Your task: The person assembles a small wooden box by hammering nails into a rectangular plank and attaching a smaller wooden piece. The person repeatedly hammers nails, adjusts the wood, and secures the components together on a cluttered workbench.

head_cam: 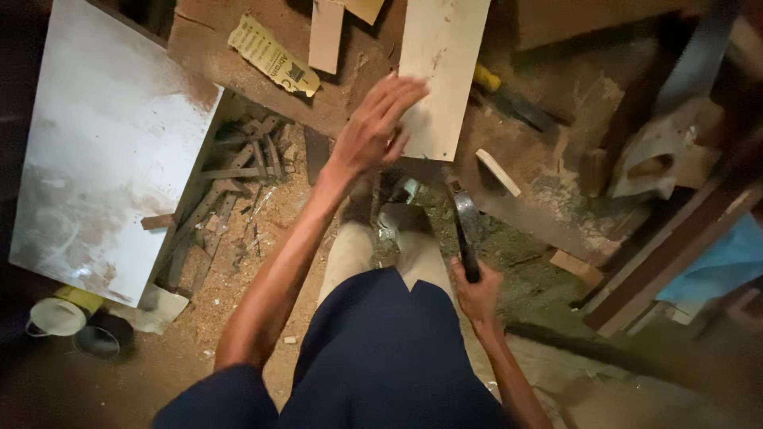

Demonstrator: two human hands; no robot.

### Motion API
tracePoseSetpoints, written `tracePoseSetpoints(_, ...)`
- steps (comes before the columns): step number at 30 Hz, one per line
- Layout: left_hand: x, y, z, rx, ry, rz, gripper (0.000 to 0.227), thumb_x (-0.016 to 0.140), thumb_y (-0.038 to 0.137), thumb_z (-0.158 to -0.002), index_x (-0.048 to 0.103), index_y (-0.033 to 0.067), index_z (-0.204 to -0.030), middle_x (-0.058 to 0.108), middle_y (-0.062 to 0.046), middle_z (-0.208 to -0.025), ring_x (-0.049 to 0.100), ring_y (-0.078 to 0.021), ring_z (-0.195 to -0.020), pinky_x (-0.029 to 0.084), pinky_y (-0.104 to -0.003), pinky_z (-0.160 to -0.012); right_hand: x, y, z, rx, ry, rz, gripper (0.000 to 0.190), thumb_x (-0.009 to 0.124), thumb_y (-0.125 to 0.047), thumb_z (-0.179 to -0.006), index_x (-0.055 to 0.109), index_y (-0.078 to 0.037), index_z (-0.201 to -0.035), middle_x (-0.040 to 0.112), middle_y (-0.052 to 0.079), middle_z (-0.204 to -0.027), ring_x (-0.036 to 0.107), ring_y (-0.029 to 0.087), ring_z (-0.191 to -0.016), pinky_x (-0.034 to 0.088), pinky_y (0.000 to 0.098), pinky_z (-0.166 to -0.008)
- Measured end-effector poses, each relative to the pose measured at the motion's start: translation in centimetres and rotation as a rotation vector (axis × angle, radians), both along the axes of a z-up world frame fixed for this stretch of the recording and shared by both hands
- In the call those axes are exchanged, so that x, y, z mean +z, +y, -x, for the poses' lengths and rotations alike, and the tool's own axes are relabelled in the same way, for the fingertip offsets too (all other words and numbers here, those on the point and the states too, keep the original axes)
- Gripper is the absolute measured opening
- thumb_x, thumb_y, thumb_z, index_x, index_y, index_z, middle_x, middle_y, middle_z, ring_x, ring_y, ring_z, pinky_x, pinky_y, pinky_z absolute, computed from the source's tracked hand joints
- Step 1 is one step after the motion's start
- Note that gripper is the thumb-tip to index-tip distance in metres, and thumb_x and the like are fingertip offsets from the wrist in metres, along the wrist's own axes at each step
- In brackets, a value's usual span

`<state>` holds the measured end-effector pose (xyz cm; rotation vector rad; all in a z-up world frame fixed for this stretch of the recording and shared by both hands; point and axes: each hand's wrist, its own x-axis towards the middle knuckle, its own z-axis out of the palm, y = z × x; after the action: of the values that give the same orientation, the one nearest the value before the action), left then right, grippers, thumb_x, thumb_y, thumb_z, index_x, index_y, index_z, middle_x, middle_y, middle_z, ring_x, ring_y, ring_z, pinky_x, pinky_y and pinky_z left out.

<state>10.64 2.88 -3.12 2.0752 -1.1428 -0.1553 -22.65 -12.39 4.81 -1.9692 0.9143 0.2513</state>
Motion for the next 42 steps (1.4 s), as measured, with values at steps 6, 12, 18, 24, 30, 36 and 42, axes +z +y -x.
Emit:
tracePoseSetpoints(6,-2.2,-7.2,-2.8,-0.012,-0.261,-0.085,0.053,0.054,0.024,-0.122,0.032,0.0083,-0.167,0.029,-0.009,-0.172,0.026,-0.0254,-0.159,0.02,-0.044,-0.136,0.5,1.4,-0.4,-0.047,0.041,0.012,0.047,0.072,-0.025,-0.096,0.051,-0.002,-0.06,0.041,0.0,-0.05,0.034,0.009,-0.045,0.027,0.0335,-0.043)
tracePoseSetpoints(12,-3.1,-7.6,-3.0,0.011,-0.208,-0.094,0.05,0.054,0.025,-0.119,0.037,0.0086,-0.164,0.032,-0.007,-0.169,0.029,-0.024,-0.157,0.024,-0.043,-0.134,-0.5,2.0,-0.2,-0.025,-0.094,0.047,0.048,0.073,-0.021,-0.096,0.048,-0.003,-0.059,0.04,0.002,-0.053,0.034,0.01,-0.048,0.027,0.0338,-0.044)
tracePoseSetpoints(18,-3.5,-7.5,-3.1,0.043,-0.218,-0.01,0.048,0.06,0.024,-0.119,0.043,0.0108,-0.162,0.037,-0.007,-0.167,0.031,-0.0239,-0.157,0.027,-0.043,-0.134,0.9,2.4,-1.3,-0.062,-0.006,0.064,0.035,0.072,-0.019,-0.093,0.059,-0.002,-0.066,0.045,0.002,-0.051,0.038,0.01,-0.044,0.03,0.0331,-0.042)
tracePoseSetpoints(24,-3.6,-7.4,-3.1,0.029,-0.2,-0.017,0.049,0.06,0.023,-0.115,0.044,0.0102,-0.16,0.04,-0.007,-0.166,0.034,-0.0251,-0.155,0.028,-0.043,-0.132,0.4,3.6,-1.8,-0.073,-0.042,0.047,0.04,0.072,-0.019,-0.095,0.055,-0.002,-0.063,0.046,0.001,-0.052,0.038,0.009,-0.046,0.029,0.0333,-0.042)
tracePoseSetpoints(30,-4.0,-7.3,-2.6,0.041,-0.215,0.013,0.048,0.059,0.025,-0.118,0.043,0.0103,-0.161,0.039,-0.007,-0.166,0.034,-0.0247,-0.155,0.028,-0.044,-0.132,0.9,4.1,-1.6,-0.108,-0.01,0.017,0.047,0.07,-0.022,-0.098,0.048,-0.004,-0.06,0.041,0.0,-0.052,0.035,0.01,-0.046,0.028,0.0314,-0.043)
tracePoseSetpoints(36,-3.5,-7.8,-2.9,0.052,-0.169,0.011,0.046,0.058,0.026,-0.116,0.046,0.012,-0.159,0.04,-0.005,-0.165,0.035,-0.0239,-0.154,0.028,-0.043,-0.132,1.9,4.3,-1.4,-0.053,-0.212,0.135,0.04,0.063,-0.023,-0.103,0.054,-0.006,-0.068,0.047,-0.004,-0.056,0.039,0.007,-0.047,0.029,0.0288,-0.045)
tracePoseSetpoints(42,-3.5,-7.7,-2.9,0.041,-0.159,0.007,0.047,0.058,0.027,-0.116,0.045,0.0107,-0.159,0.039,-0.005,-0.165,0.034,-0.0237,-0.154,0.028,-0.043,-0.132,-1.5,5.1,-2.0,-0.069,0.07,0.087,0.045,0.071,-0.021,-0.094,0.047,-0.005,-0.06,0.043,-0.002,-0.051,0.036,0.008,-0.044,0.029,0.03,-0.042)
